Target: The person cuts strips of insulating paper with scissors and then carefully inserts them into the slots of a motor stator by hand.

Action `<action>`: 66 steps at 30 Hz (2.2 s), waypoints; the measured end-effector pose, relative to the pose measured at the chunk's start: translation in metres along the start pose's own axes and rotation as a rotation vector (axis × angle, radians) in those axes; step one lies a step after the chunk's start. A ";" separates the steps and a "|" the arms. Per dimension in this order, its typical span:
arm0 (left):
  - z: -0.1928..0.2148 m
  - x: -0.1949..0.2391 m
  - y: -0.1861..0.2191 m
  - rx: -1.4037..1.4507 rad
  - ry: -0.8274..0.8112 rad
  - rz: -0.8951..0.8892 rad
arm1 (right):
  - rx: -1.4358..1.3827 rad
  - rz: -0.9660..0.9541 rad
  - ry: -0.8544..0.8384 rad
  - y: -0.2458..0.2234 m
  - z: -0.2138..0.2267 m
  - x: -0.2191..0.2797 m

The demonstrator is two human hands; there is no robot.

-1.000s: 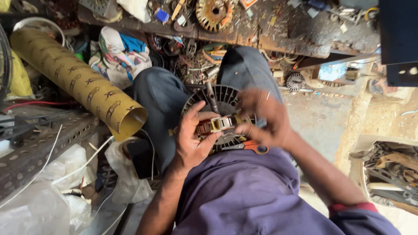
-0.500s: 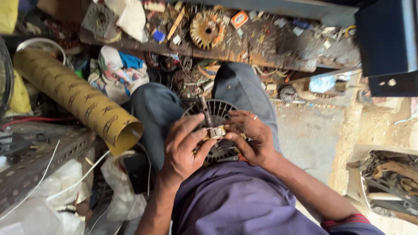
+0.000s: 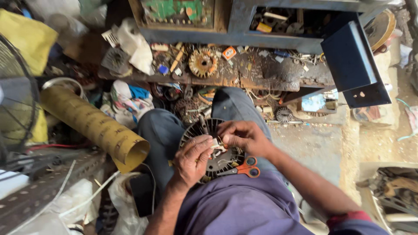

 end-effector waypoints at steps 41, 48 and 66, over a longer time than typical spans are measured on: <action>-0.028 -0.041 -0.087 0.316 -0.690 0.214 | 1.990 0.319 -0.067 -0.032 -0.061 0.015; 0.012 -0.035 0.047 -0.344 -0.141 -0.246 | 1.526 0.394 0.260 -0.091 -0.014 0.015; 0.024 -0.043 0.039 -0.199 -0.076 -0.215 | 1.345 0.460 0.122 -0.074 -0.015 -0.015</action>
Point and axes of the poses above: each hand's wrist, its own x-axis away from the middle knuckle, its own z-axis out of the back of the hand, y = z × x, the point moved 8 cm from there along -x, towards the middle knuckle, and after that the axes turned 11 degrees about -z, right-handed, at the moved point
